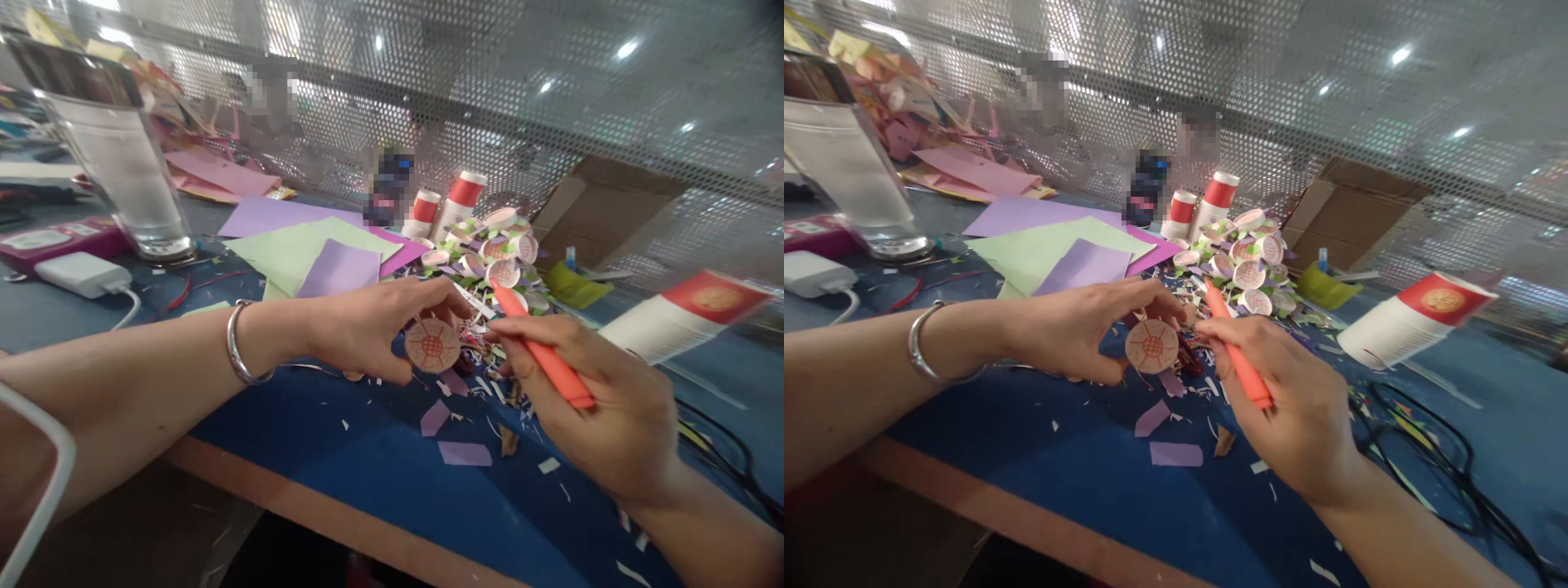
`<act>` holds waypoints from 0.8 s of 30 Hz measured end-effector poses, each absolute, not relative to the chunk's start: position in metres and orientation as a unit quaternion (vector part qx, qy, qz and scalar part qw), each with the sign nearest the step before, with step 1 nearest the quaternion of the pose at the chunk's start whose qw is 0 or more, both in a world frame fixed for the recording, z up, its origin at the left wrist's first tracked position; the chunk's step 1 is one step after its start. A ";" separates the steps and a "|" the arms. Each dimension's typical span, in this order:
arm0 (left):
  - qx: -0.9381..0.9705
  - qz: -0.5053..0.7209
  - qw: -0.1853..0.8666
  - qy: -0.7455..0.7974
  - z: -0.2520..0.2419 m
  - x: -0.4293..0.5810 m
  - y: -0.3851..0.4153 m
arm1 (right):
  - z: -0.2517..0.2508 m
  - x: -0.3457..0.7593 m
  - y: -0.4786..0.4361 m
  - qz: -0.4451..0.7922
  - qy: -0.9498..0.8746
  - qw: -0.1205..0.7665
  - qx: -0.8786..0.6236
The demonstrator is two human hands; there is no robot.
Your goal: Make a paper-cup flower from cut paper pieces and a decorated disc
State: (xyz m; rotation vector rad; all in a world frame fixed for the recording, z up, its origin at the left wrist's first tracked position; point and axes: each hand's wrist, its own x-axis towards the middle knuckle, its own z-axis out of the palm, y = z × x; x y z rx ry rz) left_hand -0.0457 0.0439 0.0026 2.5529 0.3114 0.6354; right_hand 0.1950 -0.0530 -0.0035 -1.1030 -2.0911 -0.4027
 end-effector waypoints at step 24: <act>0.882 0.311 0.185 0.301 0.012 -0.052 0.063 | -0.007 0.212 -0.043 -0.047 -0.887 0.113 -0.446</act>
